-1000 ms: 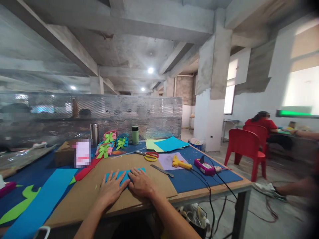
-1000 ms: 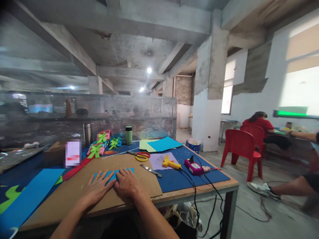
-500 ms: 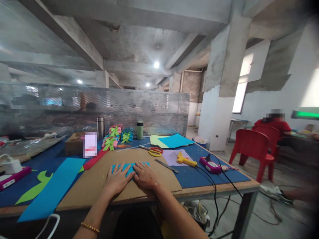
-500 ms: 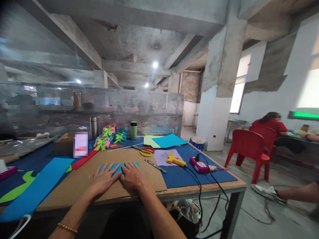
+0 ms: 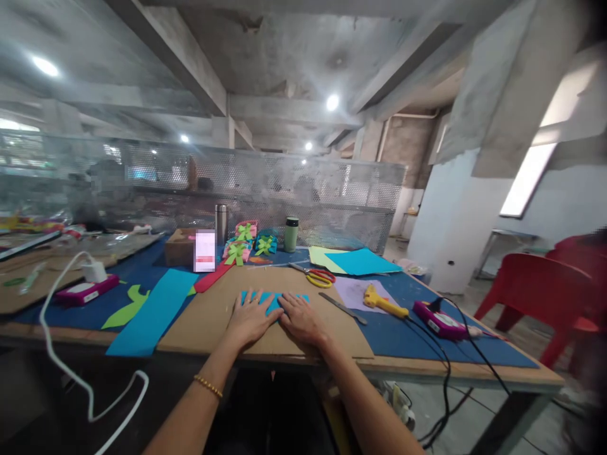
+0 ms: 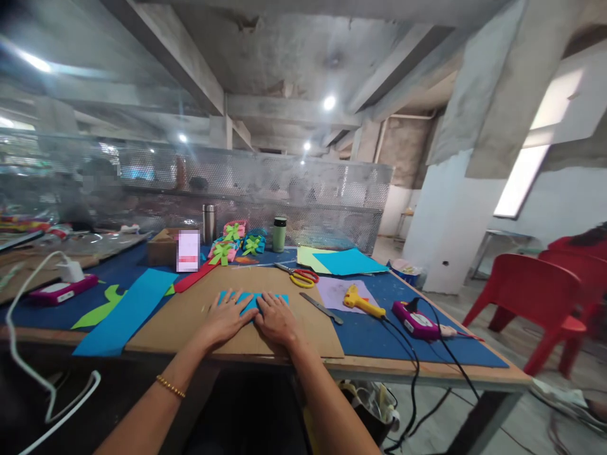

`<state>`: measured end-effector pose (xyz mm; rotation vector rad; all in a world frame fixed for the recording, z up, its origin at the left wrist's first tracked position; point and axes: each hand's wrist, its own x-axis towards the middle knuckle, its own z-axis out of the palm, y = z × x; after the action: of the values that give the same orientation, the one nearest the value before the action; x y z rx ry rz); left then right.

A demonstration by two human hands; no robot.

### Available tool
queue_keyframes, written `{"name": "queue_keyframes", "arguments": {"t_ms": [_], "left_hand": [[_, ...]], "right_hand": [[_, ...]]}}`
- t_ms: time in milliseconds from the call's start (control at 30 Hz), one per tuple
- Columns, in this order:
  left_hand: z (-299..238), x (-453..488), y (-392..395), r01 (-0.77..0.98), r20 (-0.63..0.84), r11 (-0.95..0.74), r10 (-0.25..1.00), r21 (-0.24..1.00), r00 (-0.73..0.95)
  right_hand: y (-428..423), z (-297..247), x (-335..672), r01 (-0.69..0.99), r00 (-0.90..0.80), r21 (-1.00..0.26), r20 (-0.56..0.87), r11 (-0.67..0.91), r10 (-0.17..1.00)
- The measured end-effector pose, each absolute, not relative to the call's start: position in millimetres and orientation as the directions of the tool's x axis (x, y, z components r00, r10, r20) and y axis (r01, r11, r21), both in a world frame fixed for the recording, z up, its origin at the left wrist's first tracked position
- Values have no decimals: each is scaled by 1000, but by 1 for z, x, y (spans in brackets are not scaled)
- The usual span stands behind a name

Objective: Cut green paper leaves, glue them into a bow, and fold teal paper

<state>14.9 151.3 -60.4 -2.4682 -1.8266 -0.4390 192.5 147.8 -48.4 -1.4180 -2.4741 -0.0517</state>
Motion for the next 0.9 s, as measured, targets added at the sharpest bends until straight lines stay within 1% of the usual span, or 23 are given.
{"name": "queue_keyframes", "arguments": {"t_ms": [200,367,767,900], "left_hand": [[-55,15,149,938,218,-301,940,172,262],[-50,13,146,937,206,-302,942,174,266],[-45,15,144,940,251,-288,938,184,239],[-45,15,145,939,243,-286,941,189,237]], "right_hand": [[151,-48,192,849,-486,-96,244,519,839],[154,-47,192,852,-488,-89,222,516,844],[159,-48,191,845,-513,-50,204,532,834],[160,-48,191,840,-521,-49,206,541,828]]}}
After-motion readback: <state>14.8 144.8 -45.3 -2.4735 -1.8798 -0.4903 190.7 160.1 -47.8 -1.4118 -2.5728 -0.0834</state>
